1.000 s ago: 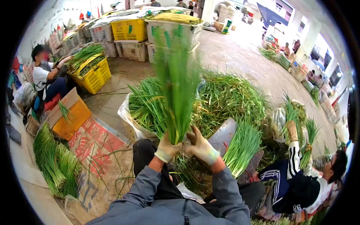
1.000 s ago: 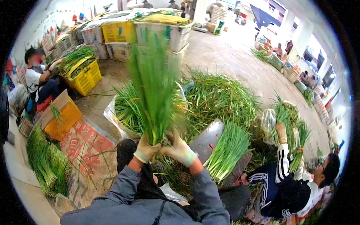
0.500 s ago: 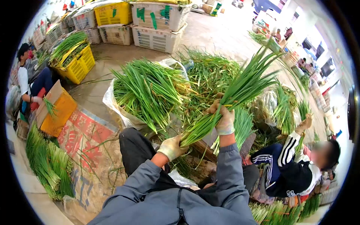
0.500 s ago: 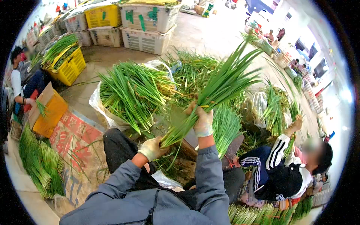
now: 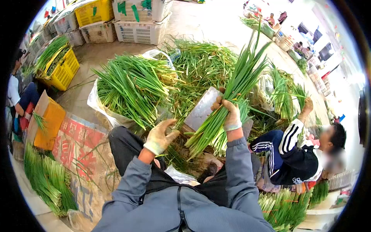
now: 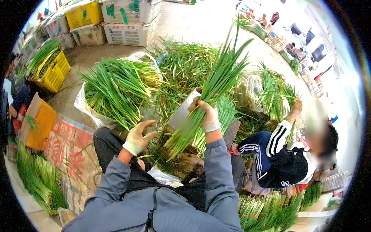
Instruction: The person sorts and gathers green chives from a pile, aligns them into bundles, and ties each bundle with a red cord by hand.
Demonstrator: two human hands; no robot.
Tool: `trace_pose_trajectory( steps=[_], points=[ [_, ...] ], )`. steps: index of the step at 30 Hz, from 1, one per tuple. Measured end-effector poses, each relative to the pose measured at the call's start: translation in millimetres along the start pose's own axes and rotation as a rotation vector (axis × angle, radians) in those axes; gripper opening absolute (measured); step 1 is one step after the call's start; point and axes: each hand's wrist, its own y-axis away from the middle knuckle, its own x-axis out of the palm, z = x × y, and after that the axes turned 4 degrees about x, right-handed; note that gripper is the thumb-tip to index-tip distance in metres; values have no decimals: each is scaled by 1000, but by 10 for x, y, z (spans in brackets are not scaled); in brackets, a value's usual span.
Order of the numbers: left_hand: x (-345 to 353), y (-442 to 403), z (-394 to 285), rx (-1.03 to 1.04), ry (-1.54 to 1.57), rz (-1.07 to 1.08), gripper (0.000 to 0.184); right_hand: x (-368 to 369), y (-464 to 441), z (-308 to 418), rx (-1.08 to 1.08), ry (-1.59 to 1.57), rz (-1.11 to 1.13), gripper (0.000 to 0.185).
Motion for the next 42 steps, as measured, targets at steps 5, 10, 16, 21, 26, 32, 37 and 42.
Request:
trace_pose_trajectory(
  steps=[5,10,16,21,26,32,37,42],
  points=[
    [406,-68,-137,239,22,309,83,0,104,-55,5,-23,-21,60],
    [738,65,1,215,-154,248,28,-164,240,152,-46,0,-13,53],
    [959,326,398,12,-290,411,25,-198,404,335,-113,2,-204,44],
    [920,521,561,-65,-480,130,25,-422,433,436,-165,-72,-170,44],
    [909,323,-519,456,-207,-106,36,-643,494,48,-113,-100,-177,45],
    [1330,204,-509,425,-460,23,38,-800,594,-65,-77,-221,-249,44],
    [1524,123,-406,481,-469,19,13,-899,683,82,-131,-159,-217,46],
    [1607,262,-38,289,-441,38,14,-1198,723,257,-182,-307,-198,50]
  ],
)
